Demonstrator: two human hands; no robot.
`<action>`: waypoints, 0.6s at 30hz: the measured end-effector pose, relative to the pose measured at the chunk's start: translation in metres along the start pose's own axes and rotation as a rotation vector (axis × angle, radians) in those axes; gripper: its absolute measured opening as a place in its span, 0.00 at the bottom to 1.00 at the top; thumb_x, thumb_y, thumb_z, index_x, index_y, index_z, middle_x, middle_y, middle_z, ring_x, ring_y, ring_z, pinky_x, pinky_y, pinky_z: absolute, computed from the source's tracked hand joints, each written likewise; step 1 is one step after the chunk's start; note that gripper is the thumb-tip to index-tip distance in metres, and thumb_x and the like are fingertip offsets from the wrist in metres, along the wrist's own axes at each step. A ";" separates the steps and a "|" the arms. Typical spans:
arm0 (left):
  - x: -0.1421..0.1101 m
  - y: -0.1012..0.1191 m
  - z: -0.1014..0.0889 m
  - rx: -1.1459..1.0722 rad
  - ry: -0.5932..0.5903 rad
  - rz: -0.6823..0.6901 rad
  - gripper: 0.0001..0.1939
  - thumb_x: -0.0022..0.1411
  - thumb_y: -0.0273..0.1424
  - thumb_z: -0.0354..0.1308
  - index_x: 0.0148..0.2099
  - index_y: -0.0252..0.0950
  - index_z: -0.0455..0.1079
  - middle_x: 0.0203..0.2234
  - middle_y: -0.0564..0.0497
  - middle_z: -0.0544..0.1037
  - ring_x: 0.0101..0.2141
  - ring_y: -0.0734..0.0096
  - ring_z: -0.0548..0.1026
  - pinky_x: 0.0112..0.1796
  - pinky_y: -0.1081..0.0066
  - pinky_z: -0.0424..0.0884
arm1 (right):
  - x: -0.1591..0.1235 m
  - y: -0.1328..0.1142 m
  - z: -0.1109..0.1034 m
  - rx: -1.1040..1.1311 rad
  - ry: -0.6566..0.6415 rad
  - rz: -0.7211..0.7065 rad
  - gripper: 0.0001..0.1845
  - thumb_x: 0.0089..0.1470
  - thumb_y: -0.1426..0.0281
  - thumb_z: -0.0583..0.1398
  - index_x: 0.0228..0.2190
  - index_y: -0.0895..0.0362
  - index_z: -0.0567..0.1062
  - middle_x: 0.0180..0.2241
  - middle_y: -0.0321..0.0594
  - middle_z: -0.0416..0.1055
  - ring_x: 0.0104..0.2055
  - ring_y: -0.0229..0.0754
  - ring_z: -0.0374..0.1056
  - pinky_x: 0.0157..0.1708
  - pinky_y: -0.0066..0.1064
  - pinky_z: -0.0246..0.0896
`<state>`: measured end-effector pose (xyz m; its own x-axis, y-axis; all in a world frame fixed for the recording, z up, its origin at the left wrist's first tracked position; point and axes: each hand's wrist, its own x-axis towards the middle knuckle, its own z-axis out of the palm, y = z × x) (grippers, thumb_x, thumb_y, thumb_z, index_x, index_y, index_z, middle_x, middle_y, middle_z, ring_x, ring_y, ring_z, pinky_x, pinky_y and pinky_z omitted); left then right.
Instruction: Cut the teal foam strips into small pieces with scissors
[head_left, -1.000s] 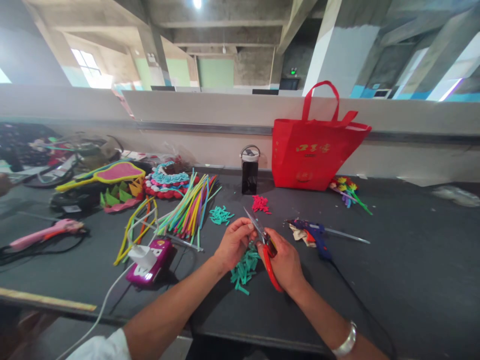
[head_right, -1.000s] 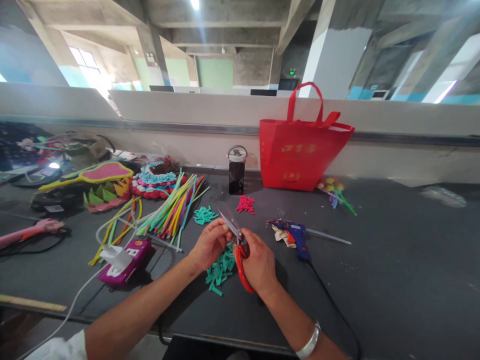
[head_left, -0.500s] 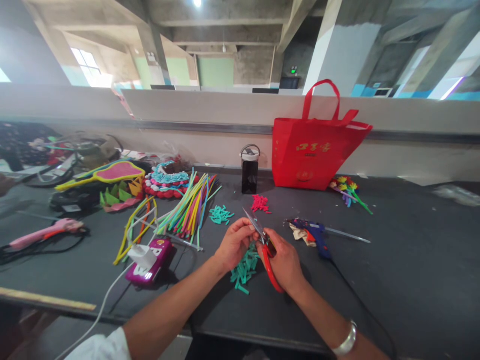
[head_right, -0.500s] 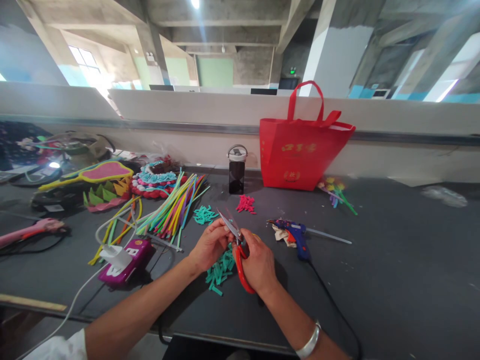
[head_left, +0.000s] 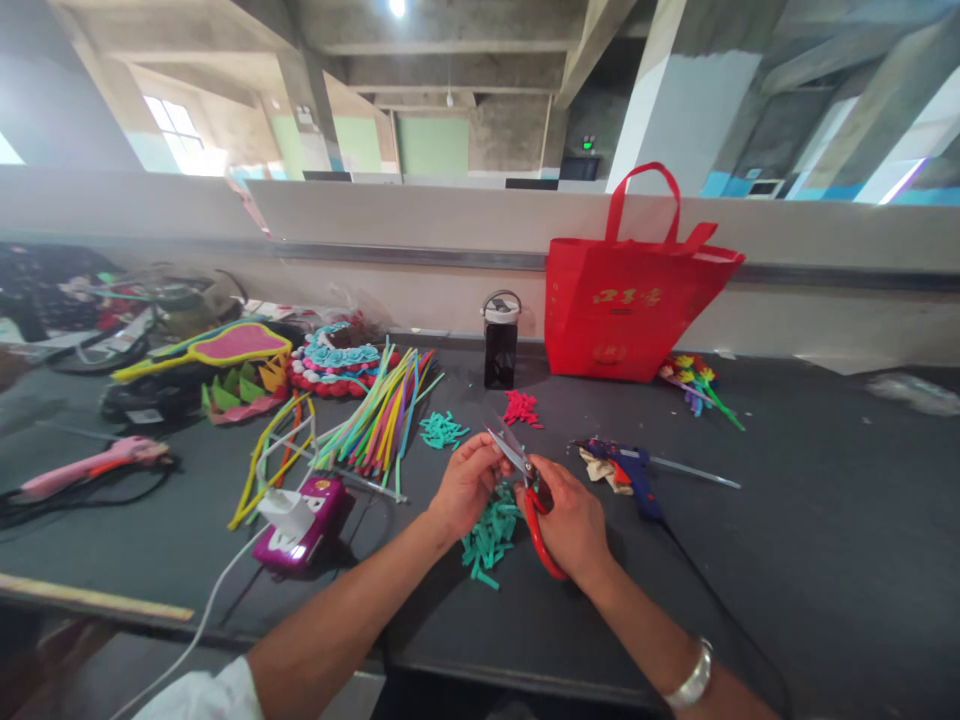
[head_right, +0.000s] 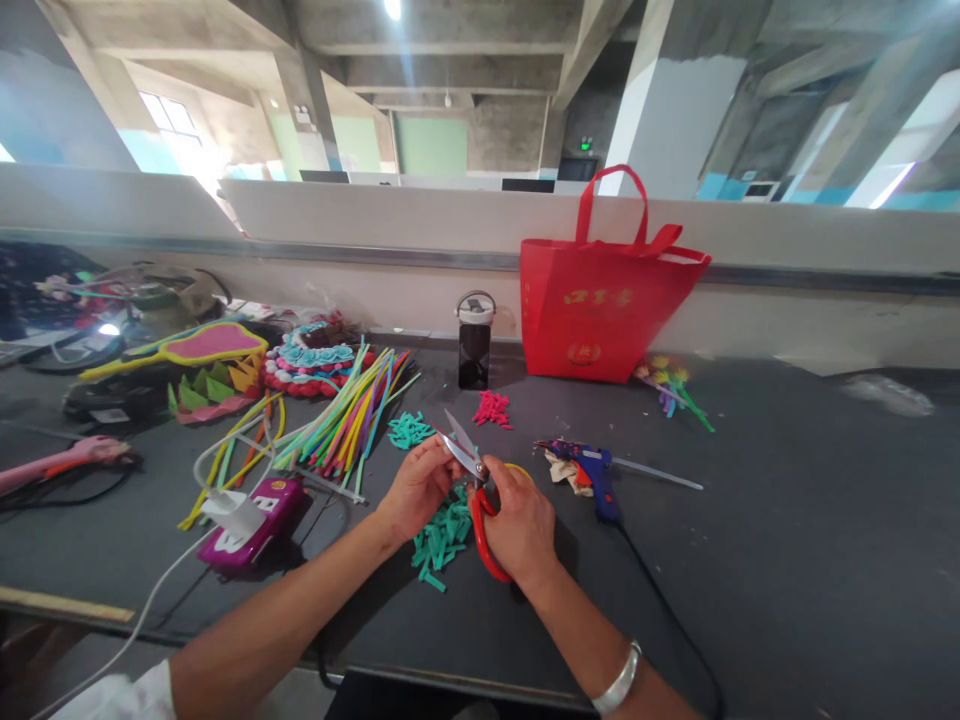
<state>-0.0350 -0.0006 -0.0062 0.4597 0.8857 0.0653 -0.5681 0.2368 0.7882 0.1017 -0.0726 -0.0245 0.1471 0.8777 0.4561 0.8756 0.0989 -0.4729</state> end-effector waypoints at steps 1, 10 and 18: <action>0.000 0.000 0.000 0.001 0.002 -0.004 0.07 0.53 0.30 0.63 0.30 0.32 0.69 0.22 0.52 0.73 0.24 0.77 0.69 0.31 0.75 0.64 | 0.000 0.000 0.001 -0.012 -0.002 -0.008 0.18 0.55 0.65 0.57 0.48 0.53 0.71 0.43 0.41 0.74 0.43 0.44 0.71 0.41 0.33 0.65; -0.002 0.000 0.004 -0.033 -0.019 -0.022 0.07 0.50 0.29 0.64 0.31 0.33 0.69 0.23 0.51 0.74 0.25 0.74 0.71 0.32 0.73 0.65 | -0.003 0.002 0.004 0.024 -0.013 -0.020 0.18 0.55 0.66 0.56 0.49 0.52 0.70 0.42 0.40 0.75 0.42 0.43 0.72 0.40 0.31 0.65; -0.002 -0.001 0.003 -0.045 -0.044 -0.029 0.06 0.52 0.29 0.62 0.31 0.33 0.69 0.23 0.51 0.74 0.25 0.74 0.71 0.32 0.73 0.66 | -0.003 -0.001 0.003 0.075 -0.019 -0.009 0.17 0.56 0.66 0.56 0.48 0.54 0.70 0.38 0.40 0.76 0.36 0.42 0.73 0.37 0.28 0.65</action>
<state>-0.0334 -0.0038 -0.0057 0.5050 0.8603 0.0703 -0.5836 0.2803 0.7622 0.0992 -0.0743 -0.0281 0.1299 0.8851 0.4468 0.8399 0.1413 -0.5240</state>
